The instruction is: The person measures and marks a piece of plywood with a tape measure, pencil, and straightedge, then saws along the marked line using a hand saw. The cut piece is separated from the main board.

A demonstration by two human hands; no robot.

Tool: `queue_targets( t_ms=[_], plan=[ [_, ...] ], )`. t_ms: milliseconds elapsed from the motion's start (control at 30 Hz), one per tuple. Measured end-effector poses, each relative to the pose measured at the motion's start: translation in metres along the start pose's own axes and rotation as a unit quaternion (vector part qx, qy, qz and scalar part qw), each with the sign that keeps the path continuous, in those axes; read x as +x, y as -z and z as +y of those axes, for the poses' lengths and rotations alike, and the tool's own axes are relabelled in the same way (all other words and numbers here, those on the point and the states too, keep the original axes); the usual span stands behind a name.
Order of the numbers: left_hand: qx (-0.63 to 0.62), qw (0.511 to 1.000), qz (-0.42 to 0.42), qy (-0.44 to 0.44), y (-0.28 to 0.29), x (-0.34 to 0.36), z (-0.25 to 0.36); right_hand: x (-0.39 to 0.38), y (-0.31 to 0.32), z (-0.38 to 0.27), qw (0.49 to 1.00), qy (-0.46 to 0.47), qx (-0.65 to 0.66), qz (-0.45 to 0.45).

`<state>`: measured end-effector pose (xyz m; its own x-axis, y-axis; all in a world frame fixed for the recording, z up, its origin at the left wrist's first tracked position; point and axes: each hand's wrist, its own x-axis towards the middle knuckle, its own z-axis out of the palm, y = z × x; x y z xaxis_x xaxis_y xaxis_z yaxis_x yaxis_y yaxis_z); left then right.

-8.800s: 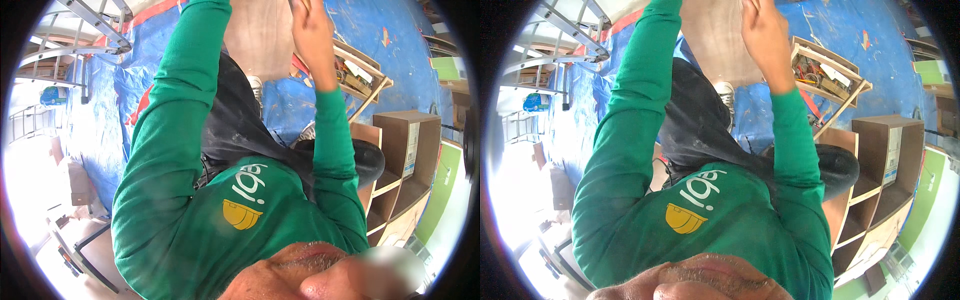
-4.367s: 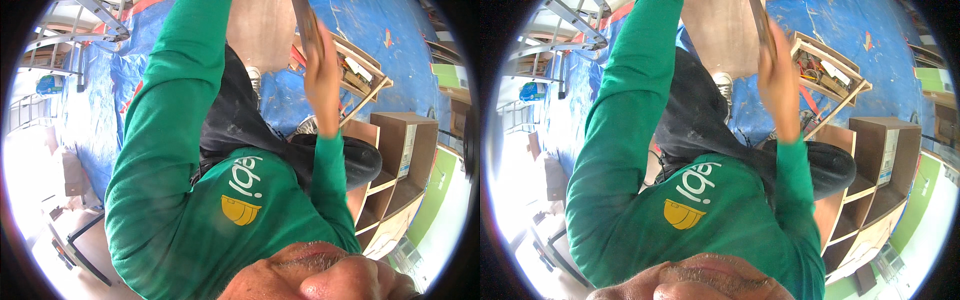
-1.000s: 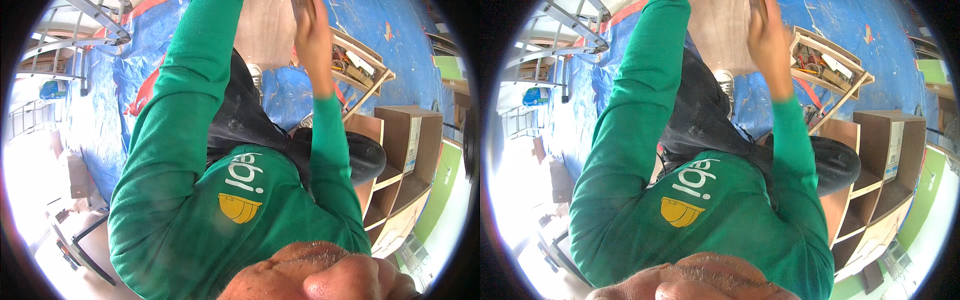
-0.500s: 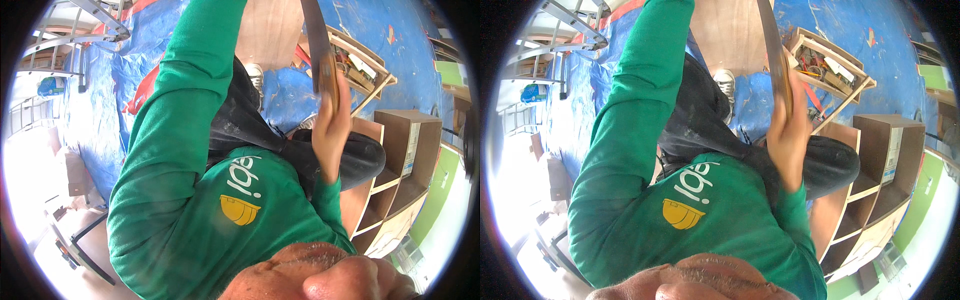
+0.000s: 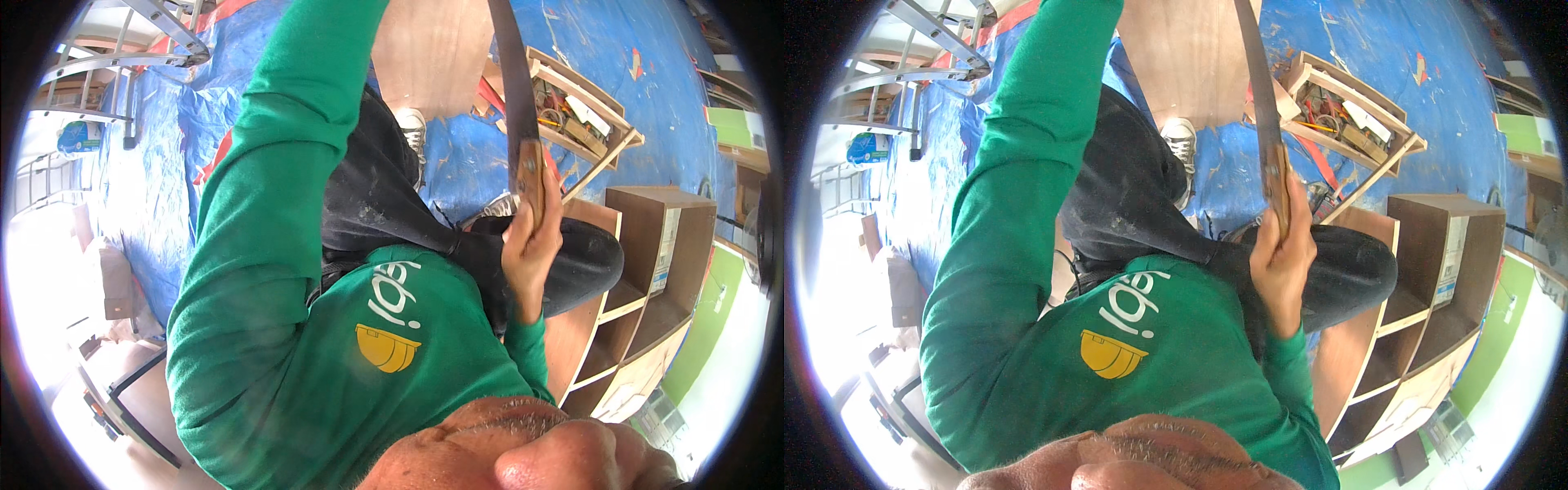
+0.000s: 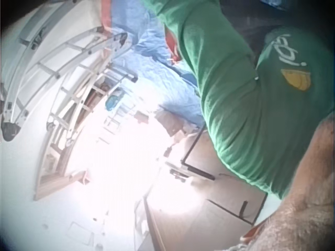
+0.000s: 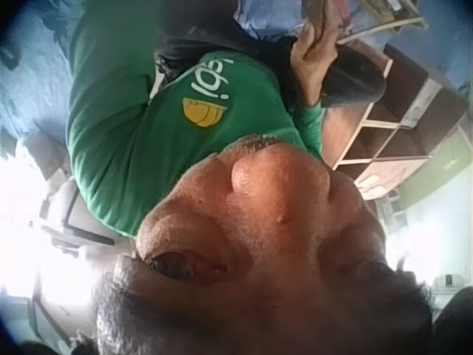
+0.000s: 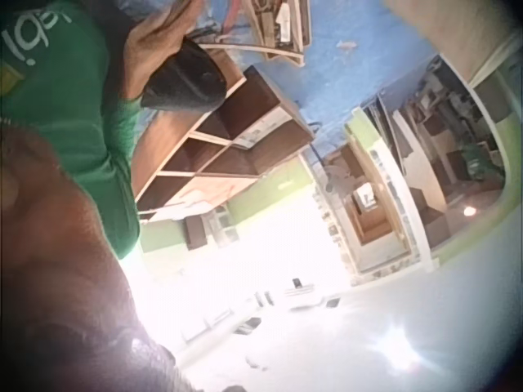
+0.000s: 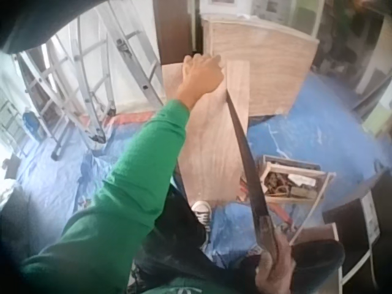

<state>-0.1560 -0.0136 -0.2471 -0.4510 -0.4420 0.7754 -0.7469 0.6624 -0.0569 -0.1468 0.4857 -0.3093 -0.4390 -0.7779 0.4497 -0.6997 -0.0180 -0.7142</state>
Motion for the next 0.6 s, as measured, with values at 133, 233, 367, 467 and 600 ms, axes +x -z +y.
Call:
queue_targets(
  t_ms=[133,233,367,467,600],
  plan=[
    [-0.011,0.998,0.065,-0.010,0.004,-0.005,0.012,0.075,-0.036,0.014,0.999,0.000,0.040,0.012],
    [-0.001,0.999,0.035,-0.002,0.013,-0.009,0.007,0.162,-0.088,0.045,0.990,0.093,0.097,0.036],
    [-0.014,0.999,0.023,-0.022,0.009,-0.004,-0.010,0.159,-0.090,0.066,0.992,0.076,0.102,0.001],
    [-0.025,1.000,-0.009,0.008,-0.005,-0.005,-0.012,0.061,-0.039,0.045,0.996,-0.058,0.046,-0.051],
    [-0.005,1.000,0.015,-0.005,-0.007,-0.010,-0.004,-0.002,0.014,-0.006,0.998,-0.045,0.024,-0.031]
  ],
)
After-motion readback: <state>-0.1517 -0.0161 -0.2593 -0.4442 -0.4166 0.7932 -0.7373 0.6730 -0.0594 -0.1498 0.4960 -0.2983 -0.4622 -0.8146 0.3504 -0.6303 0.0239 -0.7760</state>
